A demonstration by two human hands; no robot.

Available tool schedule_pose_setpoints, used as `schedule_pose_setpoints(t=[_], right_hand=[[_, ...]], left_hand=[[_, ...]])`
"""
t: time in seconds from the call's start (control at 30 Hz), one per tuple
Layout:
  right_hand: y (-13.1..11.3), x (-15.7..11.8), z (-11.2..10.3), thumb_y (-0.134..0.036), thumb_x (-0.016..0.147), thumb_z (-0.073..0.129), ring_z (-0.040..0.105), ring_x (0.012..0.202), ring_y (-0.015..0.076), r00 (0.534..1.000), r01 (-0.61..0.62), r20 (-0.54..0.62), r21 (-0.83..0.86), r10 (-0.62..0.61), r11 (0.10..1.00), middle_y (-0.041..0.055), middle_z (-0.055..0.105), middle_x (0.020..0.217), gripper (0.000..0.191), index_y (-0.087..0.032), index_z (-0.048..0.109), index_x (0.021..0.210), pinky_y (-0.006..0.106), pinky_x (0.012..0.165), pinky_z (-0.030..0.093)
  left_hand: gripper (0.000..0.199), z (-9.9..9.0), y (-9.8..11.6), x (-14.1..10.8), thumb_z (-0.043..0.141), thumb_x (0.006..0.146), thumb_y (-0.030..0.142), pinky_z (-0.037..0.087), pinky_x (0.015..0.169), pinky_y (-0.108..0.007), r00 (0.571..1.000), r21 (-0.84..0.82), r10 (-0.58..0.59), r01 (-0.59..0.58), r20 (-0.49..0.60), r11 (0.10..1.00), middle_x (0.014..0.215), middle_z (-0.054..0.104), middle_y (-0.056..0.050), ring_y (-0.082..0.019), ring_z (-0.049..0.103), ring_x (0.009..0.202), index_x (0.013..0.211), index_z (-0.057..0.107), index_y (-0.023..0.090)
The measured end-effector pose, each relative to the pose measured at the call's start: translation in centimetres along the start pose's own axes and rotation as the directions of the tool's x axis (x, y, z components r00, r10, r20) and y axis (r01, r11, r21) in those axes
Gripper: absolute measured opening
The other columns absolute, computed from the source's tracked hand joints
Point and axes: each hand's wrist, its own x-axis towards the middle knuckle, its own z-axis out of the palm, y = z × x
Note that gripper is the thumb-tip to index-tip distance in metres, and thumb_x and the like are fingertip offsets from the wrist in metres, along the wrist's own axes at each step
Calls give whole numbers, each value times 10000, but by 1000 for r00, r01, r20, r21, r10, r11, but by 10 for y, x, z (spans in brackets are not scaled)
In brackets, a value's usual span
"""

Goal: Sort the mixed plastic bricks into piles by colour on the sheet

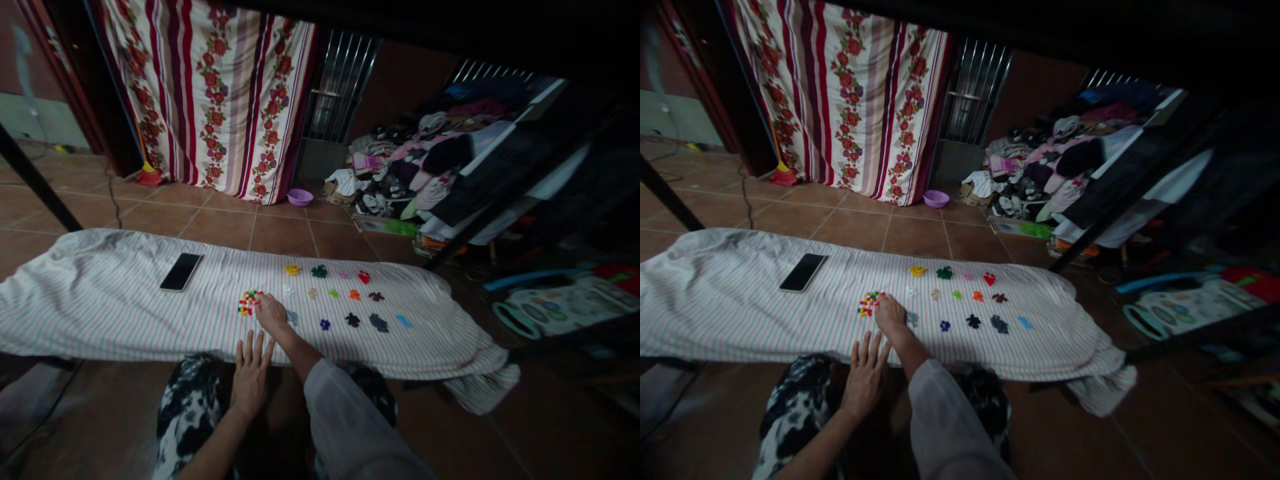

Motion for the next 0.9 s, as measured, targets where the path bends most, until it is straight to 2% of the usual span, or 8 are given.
schedule_pose_setpoints(t=[0.17, 0.33, 0.47, 0.63, 0.8, 0.9], right_hand=[[23, 3, -5, -212, 912, 469, 638, 962, 165, 996, 27, -89, 129, -15, 991, 46, 707, 1027, 214, -220, 638, 1044, 252, 813, 435], [79, 9, -20, -201, 868, 515, 655, 858, 148, 965, 24, -257, 268, 47, 963, 25, 717, 926, 151, -219, 634, 959, 233, 769, 456], [139, 10, -41, -199, 836, 523, 669, 794, 145, 924, -30, -350, 340, 156, 940, 24, 717, 870, 139, -211, 631, 922, 229, 729, 474], [207, 7, -75, -200, 802, 533, 677, 812, 160, 846, -209, -395, 369, 357, 905, 36, 724, 852, 129, -205, 637, 878, 244, 756, 486], [259, 7, -100, -199, 783, 510, 670, 764, 162, 768, -310, -422, 415, 483, 855, 40, 715, 813, 169, -188, 649, 877, 261, 756, 499], [281, 9, -108, -208, 766, 514, 662, 738, 173, 739, -325, -453, 409, 499, 853, 37, 714, 796, 181, -197, 659, 874, 277, 737, 509]], left_hand=[[743, 0, 2, 0, 602, 787, 311, 151, 1184, -551, 999, -30, -25, 24, -25, 999, 1539, 357, -89, -328, 150, 1471, 1477, 326, 283], [678, 2, 5, 1, 598, 794, 282, 137, 1190, -549, 997, -73, -59, 55, -53, 996, 1513, 402, -85, -313, 155, 1472, 1443, 401, 278], [652, 5, 7, 1, 612, 774, 265, 129, 1190, -559, 996, -80, -80, 77, -41, 994, 1492, 431, -97, -312, 151, 1474, 1408, 459, 265], [643, 9, 9, 1, 625, 736, 265, 124, 1181, -589, 995, -51, -97, 96, -14, 994, 1478, 447, -102, -322, 160, 1470, 1369, 512, 255], [658, 9, 11, 1, 635, 706, 268, 133, 1177, -587, 994, -11, -106, 106, 25, 994, 1474, 450, -105, -326, 149, 1472, 1355, 530, 250], [679, 10, 11, 2, 651, 678, 271, 125, 1176, -589, 993, 4, -110, 109, 36, 994, 1468, 454, -110, -329, 128, 1475, 1347, 540, 248]])
